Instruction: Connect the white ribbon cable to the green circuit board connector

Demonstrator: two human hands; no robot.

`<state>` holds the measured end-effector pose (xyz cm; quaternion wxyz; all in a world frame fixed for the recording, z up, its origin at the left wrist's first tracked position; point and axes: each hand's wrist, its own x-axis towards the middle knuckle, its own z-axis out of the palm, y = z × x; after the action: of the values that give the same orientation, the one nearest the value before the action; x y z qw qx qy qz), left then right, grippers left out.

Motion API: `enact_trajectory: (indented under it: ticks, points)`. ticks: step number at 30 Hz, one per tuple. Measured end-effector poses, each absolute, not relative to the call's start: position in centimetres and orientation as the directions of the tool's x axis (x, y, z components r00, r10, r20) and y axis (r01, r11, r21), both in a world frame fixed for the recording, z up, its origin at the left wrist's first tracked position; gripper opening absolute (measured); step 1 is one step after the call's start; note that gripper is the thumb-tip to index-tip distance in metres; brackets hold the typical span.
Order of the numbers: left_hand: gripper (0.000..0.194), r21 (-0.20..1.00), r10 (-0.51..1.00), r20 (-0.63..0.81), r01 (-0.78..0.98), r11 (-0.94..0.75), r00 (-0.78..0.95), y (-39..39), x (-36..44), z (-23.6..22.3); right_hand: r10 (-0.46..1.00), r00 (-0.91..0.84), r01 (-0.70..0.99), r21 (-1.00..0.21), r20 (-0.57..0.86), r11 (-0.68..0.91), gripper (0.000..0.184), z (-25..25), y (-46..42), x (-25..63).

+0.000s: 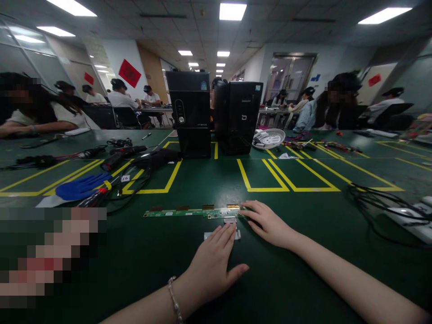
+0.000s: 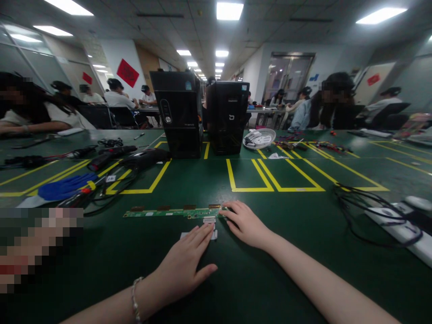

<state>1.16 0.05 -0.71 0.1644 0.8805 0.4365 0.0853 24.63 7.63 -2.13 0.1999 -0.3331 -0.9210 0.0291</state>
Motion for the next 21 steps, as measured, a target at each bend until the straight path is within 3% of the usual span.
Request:
enact_trajectory:
  ticks: [10,21]
  points:
    - [0.079,0.38,0.813,-0.008,0.754,-0.536,0.583,0.0,1.2,-1.0,0.586,-0.768,0.56,-0.172,0.258,0.81,0.04,-1.4,7.4,24.5]
    - [0.077,0.384,0.814,-0.011,0.754,-0.533,0.581,0.1,1.1,-0.7,0.592,-0.764,0.564,-0.18,0.256,0.806,0.04,-0.8,7.1,24.3]
